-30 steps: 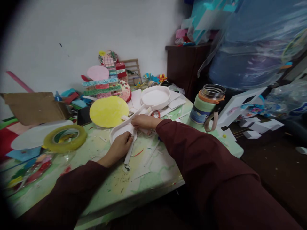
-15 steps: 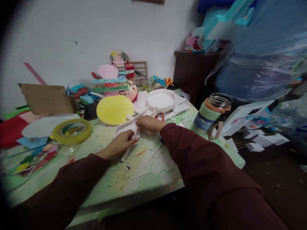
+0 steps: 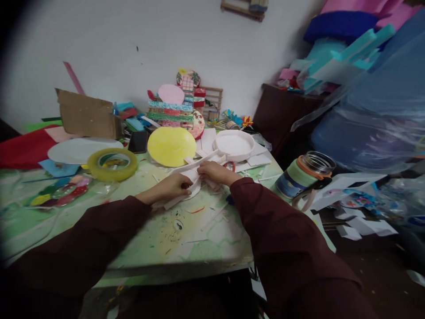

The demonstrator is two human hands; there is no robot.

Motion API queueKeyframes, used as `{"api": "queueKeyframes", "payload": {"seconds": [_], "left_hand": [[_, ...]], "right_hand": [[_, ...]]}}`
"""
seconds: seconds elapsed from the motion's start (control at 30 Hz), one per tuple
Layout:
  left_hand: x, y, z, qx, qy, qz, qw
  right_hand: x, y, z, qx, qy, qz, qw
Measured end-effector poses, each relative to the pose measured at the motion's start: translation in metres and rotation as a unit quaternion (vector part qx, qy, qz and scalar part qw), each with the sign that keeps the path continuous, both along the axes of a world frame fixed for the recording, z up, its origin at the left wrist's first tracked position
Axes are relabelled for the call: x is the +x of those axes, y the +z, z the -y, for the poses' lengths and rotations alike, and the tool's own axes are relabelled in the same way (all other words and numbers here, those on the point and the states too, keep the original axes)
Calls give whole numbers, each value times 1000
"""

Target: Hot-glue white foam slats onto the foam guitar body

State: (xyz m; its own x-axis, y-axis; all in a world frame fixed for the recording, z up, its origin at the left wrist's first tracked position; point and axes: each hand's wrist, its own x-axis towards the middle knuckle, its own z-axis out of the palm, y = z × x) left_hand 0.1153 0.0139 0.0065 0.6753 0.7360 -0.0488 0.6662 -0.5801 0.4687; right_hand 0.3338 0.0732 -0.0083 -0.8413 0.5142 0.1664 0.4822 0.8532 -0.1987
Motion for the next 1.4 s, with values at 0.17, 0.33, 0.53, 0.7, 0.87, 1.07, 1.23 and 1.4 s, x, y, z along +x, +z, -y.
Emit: {"api": "queueKeyframes", "payload": {"seconds": [0.17, 0.33, 0.53, 0.7, 0.87, 1.07, 1.23, 1.4], "left_hand": [[-2, 2, -3, 1, -20, 3, 1000], [-2, 4, -1, 10, -4, -9, 1000], [0, 3, 3, 31, 16, -11, 999], [-1, -2, 0, 36, -2, -7, 999], [0, -5, 1, 59, 9, -20, 998], [1, -1, 4, 59, 18, -37, 997], [2, 1, 5, 62, 22, -48, 997], [4, 2, 8, 67, 49, -60, 995]], "right_hand": [[0, 1, 0, -3, 9, -4, 1000], [2, 4, 0, -12, 15, -2, 1000], [4, 6, 10, -13, -24, -29, 999], [-6, 1, 23, -16, -14, -28, 999], [-12, -5, 25, -36, -29, -55, 997], [-16, -11, 23, -58, -61, -66, 994], [-20, -9, 23, -68, -69, -57, 994], [-23, -8, 25, -54, -75, -71, 993]]}}
